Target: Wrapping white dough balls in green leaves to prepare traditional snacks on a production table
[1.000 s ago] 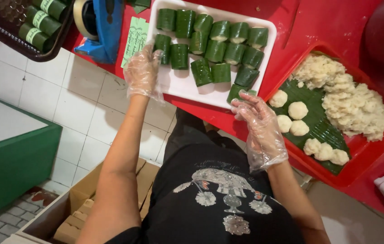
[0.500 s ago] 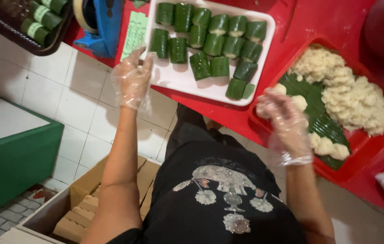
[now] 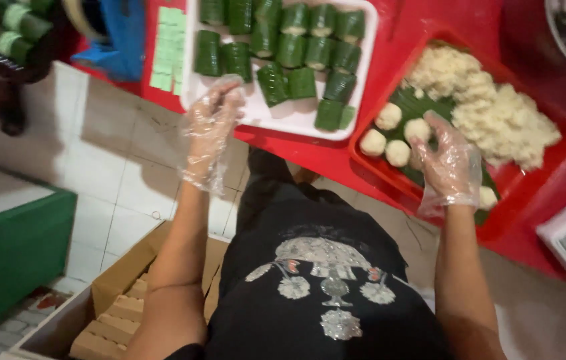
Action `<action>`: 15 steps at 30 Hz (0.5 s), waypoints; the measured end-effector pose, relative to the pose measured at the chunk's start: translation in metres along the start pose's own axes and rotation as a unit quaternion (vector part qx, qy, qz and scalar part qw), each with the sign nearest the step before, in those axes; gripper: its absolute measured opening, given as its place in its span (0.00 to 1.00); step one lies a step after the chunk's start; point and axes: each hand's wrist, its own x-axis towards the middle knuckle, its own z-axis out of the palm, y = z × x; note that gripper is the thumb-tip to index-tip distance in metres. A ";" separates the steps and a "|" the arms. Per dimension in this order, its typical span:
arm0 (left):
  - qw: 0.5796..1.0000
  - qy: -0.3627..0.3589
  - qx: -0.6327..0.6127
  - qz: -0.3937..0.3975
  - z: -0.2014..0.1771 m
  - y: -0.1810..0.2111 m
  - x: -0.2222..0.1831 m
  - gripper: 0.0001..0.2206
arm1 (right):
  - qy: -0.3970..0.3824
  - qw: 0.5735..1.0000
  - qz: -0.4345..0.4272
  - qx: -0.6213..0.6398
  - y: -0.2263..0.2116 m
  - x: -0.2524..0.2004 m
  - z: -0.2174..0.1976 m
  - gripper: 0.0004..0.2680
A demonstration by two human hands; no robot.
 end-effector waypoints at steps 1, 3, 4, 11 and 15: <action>1.000 0.012 -0.003 0.021 0.001 -0.010 0.003 0.12 | -0.001 0.999 -0.014 -0.030 0.000 0.004 0.007 0.19; 0.998 0.037 -0.003 0.044 -0.002 -0.017 0.006 0.10 | -0.004 0.998 -0.040 -0.055 0.005 0.010 0.024 0.21; 0.998 0.039 -0.028 0.039 -0.003 -0.013 0.005 0.11 | 0.003 0.996 -0.043 -0.080 0.013 0.010 0.031 0.21; 0.990 0.102 0.030 0.094 -0.030 -0.053 0.033 0.10 | -0.055 0.977 0.049 -0.199 0.027 0.020 0.043 0.18; 0.978 0.093 0.118 0.146 -0.056 -0.023 0.050 0.11 | -0.062 0.982 0.031 -0.175 0.008 0.020 0.038 0.18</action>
